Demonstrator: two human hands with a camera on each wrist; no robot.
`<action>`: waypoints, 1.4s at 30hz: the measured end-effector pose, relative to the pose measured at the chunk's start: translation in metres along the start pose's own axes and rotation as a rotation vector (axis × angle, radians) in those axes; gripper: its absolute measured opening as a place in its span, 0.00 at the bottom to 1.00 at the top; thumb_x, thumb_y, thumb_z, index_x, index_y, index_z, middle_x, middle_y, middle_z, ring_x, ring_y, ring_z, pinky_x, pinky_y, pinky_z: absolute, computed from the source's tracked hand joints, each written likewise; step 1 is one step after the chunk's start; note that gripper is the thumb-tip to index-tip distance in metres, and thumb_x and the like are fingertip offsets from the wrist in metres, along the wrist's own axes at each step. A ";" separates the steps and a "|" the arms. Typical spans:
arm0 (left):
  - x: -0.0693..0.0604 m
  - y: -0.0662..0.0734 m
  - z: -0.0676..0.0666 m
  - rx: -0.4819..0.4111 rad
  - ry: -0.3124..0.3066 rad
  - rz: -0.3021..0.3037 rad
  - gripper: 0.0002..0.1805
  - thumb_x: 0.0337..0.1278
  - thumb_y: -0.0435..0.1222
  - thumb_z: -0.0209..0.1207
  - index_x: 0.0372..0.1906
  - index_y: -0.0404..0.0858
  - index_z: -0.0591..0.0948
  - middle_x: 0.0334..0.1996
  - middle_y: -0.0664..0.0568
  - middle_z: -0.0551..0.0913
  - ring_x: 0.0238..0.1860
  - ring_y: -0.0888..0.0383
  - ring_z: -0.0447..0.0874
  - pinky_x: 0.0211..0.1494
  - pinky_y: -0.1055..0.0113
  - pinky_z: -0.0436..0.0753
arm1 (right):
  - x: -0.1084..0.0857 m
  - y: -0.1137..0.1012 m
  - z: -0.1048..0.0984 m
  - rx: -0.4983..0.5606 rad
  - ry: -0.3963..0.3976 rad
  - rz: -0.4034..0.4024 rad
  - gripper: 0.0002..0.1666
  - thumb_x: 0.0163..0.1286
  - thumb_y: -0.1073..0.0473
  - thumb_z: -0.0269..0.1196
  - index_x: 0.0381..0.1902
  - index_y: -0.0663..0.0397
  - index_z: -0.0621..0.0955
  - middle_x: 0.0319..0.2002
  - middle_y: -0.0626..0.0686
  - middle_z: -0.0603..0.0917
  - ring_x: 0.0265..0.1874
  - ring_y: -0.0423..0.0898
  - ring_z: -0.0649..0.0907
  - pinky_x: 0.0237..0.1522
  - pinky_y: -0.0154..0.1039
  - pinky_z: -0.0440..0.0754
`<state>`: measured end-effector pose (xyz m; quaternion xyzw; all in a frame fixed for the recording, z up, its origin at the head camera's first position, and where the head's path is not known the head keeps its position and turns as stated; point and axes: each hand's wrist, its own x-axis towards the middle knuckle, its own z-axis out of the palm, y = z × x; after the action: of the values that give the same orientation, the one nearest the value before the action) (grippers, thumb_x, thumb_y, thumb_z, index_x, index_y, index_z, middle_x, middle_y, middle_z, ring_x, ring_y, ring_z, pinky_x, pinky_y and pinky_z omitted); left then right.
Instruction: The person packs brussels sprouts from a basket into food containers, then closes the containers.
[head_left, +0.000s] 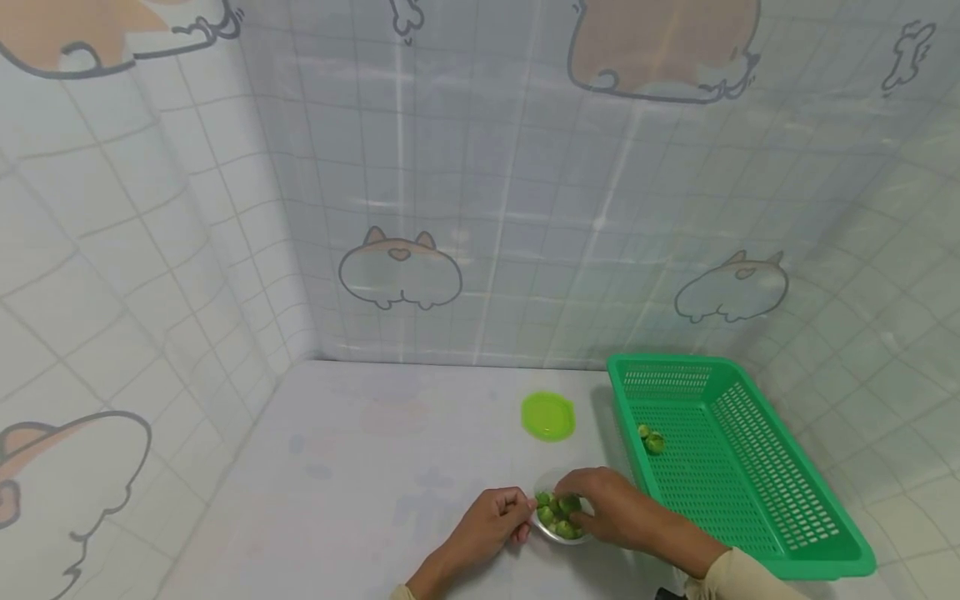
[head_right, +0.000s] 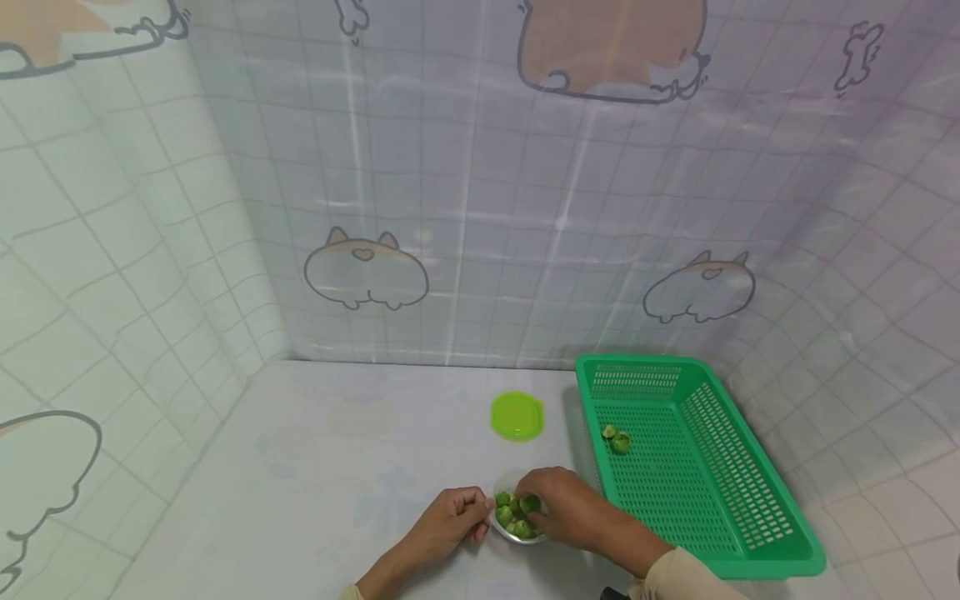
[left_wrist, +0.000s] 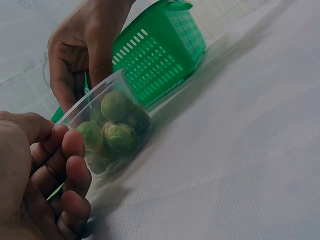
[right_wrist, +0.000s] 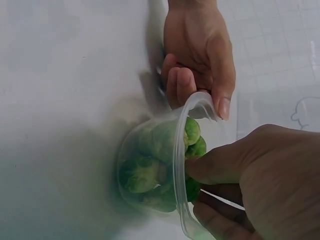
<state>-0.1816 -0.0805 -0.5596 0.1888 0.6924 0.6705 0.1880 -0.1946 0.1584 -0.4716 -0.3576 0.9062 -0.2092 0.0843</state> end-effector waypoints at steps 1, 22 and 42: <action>0.000 0.000 0.000 0.000 0.001 0.001 0.20 0.75 0.44 0.56 0.30 0.34 0.81 0.21 0.53 0.81 0.23 0.65 0.74 0.30 0.76 0.72 | -0.001 0.000 -0.001 0.012 0.007 0.001 0.17 0.60 0.65 0.73 0.48 0.51 0.86 0.47 0.45 0.87 0.49 0.42 0.84 0.51 0.43 0.82; -0.001 0.004 0.002 0.038 0.019 -0.017 0.19 0.75 0.45 0.56 0.30 0.35 0.81 0.21 0.50 0.81 0.23 0.64 0.73 0.29 0.76 0.70 | -0.015 0.012 -0.022 0.288 0.053 0.073 0.17 0.65 0.64 0.70 0.52 0.58 0.84 0.50 0.55 0.86 0.52 0.52 0.85 0.50 0.40 0.83; -0.001 0.000 0.001 0.041 0.019 -0.035 0.20 0.75 0.46 0.55 0.30 0.35 0.81 0.22 0.50 0.81 0.23 0.63 0.74 0.30 0.75 0.71 | -0.032 0.022 -0.050 0.330 0.187 0.174 0.17 0.68 0.59 0.69 0.54 0.51 0.83 0.53 0.56 0.85 0.54 0.58 0.84 0.52 0.45 0.83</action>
<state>-0.1801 -0.0799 -0.5593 0.1739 0.7111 0.6544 0.1893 -0.2001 0.2106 -0.4360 -0.2381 0.8910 -0.3792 0.0750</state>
